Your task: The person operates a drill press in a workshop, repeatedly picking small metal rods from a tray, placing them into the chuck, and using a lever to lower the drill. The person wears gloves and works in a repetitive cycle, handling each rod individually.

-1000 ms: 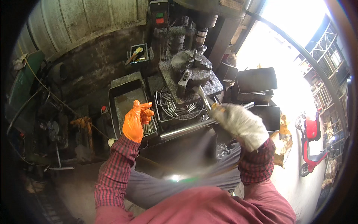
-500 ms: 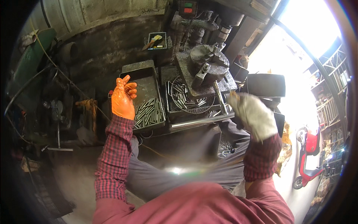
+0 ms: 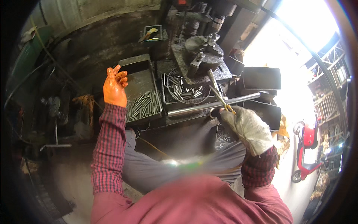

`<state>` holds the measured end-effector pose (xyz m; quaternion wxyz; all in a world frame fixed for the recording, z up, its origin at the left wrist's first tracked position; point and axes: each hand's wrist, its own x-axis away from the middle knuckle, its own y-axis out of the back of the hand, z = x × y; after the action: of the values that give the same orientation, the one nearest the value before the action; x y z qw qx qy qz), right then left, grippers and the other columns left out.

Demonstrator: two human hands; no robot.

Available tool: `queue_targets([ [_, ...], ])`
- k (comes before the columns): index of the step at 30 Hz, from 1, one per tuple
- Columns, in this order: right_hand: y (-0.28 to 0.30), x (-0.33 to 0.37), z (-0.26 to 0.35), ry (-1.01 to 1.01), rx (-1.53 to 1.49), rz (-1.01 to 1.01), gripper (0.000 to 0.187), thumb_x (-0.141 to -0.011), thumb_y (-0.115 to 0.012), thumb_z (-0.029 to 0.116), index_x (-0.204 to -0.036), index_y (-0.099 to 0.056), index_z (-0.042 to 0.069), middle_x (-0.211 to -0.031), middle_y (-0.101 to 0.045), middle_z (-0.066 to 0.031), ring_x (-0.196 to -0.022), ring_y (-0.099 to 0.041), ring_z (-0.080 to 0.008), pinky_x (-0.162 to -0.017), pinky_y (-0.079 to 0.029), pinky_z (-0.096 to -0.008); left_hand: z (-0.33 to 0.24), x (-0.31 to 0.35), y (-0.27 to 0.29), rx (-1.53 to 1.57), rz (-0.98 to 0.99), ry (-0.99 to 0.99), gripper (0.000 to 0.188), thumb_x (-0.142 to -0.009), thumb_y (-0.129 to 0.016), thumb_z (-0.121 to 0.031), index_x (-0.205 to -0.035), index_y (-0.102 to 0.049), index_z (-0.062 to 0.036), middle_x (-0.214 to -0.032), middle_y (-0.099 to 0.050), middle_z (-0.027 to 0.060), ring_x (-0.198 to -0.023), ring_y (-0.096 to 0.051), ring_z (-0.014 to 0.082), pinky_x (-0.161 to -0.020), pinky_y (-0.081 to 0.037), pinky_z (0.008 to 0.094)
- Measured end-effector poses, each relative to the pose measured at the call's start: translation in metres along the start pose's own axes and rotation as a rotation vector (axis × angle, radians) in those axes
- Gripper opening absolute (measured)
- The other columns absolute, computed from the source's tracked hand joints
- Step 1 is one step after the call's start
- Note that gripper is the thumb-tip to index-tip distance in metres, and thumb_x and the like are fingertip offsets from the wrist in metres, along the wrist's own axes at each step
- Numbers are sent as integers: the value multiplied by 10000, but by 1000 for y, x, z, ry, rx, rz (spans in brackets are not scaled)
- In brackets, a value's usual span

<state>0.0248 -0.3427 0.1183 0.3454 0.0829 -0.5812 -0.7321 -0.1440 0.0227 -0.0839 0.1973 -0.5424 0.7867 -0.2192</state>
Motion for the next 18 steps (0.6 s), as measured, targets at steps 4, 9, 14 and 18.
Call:
queue_targets([
  [4,-7,-37,43,191,20,-86,485,-1047,-575,459,-1148,-713,5,-921,-731,-269,-931,-720,-449,-797,-551,-515,-6,-13,10,40,-143,-7,530,-1106,-535,-484,-1317,-627,-7,-915,-739,50,-740,-640,94,-635,-481,231],
  [9,-64,-40,73,505,-404,-47,401,-1002,-676,172,-1350,-626,-21,-921,-674,-45,-817,-612,-125,-813,-540,-310,-17,-14,36,26,-192,-26,610,-1105,-522,-527,-1351,-600,26,-912,-734,47,-732,-636,96,-660,-484,236],
  [14,-208,-52,76,914,-347,84,525,-816,-838,145,-1309,-675,66,-1195,-715,-181,-1127,-679,-363,-999,-545,-455,-26,-10,60,52,-185,-51,583,-1089,-561,-507,-1330,-604,22,-972,-739,69,-795,-657,123,-728,-506,259],
  [18,-318,-131,81,583,-610,-144,511,-833,-828,154,-1316,-677,86,-1277,-676,-201,-1152,-659,-399,-1002,-548,-457,-31,-4,64,19,-236,-68,574,-1105,-541,-501,-1334,-614,20,-938,-727,43,-766,-633,92,-709,-476,240],
])
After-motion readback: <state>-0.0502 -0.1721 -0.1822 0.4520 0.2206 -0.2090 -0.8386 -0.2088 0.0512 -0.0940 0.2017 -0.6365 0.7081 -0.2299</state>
